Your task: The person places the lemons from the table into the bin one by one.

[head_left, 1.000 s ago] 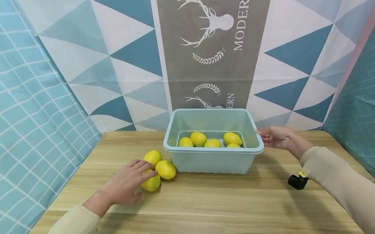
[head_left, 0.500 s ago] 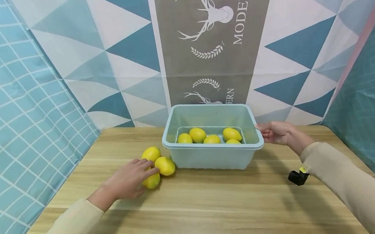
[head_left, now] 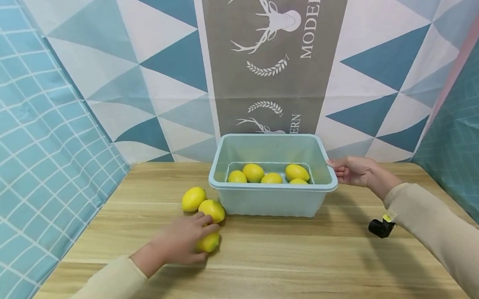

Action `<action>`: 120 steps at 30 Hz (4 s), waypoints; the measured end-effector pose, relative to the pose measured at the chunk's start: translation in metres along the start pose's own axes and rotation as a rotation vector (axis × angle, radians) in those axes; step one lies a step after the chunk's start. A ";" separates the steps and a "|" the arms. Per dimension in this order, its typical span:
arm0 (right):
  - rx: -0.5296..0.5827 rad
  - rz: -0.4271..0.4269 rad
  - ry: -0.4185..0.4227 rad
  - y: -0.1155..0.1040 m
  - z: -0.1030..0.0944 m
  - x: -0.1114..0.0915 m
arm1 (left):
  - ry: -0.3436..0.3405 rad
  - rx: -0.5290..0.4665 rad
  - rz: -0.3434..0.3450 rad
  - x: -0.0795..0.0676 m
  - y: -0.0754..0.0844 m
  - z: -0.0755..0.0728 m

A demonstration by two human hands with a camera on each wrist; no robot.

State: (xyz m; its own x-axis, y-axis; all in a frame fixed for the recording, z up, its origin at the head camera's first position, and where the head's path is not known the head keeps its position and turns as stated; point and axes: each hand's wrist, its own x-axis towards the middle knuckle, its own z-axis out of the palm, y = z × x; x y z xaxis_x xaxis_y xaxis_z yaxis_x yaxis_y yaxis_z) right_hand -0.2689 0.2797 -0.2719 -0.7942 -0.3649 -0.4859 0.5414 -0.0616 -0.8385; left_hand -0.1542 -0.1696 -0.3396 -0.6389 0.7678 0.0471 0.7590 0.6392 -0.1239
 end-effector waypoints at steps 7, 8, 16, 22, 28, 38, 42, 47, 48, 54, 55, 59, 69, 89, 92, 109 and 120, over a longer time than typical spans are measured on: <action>0.005 0.012 -0.019 0.004 0.000 0.003 | -0.113 -0.111 0.046 0.007 0.015 0.013; 0.008 0.011 -0.019 0.004 0.000 0.002 | -0.110 -0.128 0.055 0.008 0.017 0.014; 0.014 -0.003 -0.034 0.001 -0.003 -0.002 | -0.044 -0.198 0.084 0.012 0.019 0.017; -0.007 0.008 -0.032 -0.001 -0.005 -0.001 | 0.058 -0.171 0.124 0.012 0.018 0.024; 0.001 0.005 -0.038 -0.002 -0.004 0.001 | 0.101 -0.156 0.150 0.016 0.018 0.028; 0.017 0.016 -0.019 -0.001 -0.003 0.000 | 0.138 -0.056 0.201 0.017 0.014 0.012; 0.006 0.009 -0.016 0.000 -0.003 0.000 | 0.205 -0.005 0.212 0.018 0.013 0.002; 0.004 0.005 -0.012 -0.001 -0.002 -0.001 | 0.217 0.046 0.206 0.017 0.013 -0.007; 0.005 0.005 -0.011 -0.001 -0.002 -0.001 | 0.211 0.050 0.203 0.017 0.013 -0.008; 0.006 0.010 -0.009 -0.001 -0.002 -0.001 | 0.226 0.117 0.225 0.018 0.015 -0.017; 0.006 0.011 -0.011 -0.001 -0.002 -0.001 | 0.237 0.135 0.233 0.018 0.015 -0.019; 0.008 0.012 -0.016 -0.001 -0.003 -0.001 | 0.249 0.181 0.254 0.020 0.015 -0.026; -0.004 0.017 -0.024 -0.001 -0.002 -0.001 | 0.235 0.225 0.264 0.025 0.019 -0.044; -0.012 0.025 -0.018 -0.002 -0.002 -0.001 | 0.285 0.222 0.253 0.030 0.018 -0.055; -0.010 0.026 -0.020 -0.002 -0.002 -0.001 | 0.297 0.228 0.251 0.032 0.017 -0.056; -0.022 0.029 -0.016 -0.005 -0.003 0.001 | 0.323 0.243 0.246 0.038 0.014 -0.059; -0.059 0.048 -0.010 -0.008 -0.006 0.003 | 0.329 0.257 0.276 0.042 0.013 -0.062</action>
State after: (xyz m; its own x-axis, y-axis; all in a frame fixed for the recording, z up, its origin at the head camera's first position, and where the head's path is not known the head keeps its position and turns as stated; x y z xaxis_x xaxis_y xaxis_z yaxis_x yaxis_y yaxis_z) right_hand -0.2768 0.2845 -0.2682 -0.7645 -0.3758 -0.5238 0.5614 0.0112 -0.8274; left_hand -0.1633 -0.1262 -0.2782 -0.3136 0.9063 0.2834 0.8126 0.4106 -0.4137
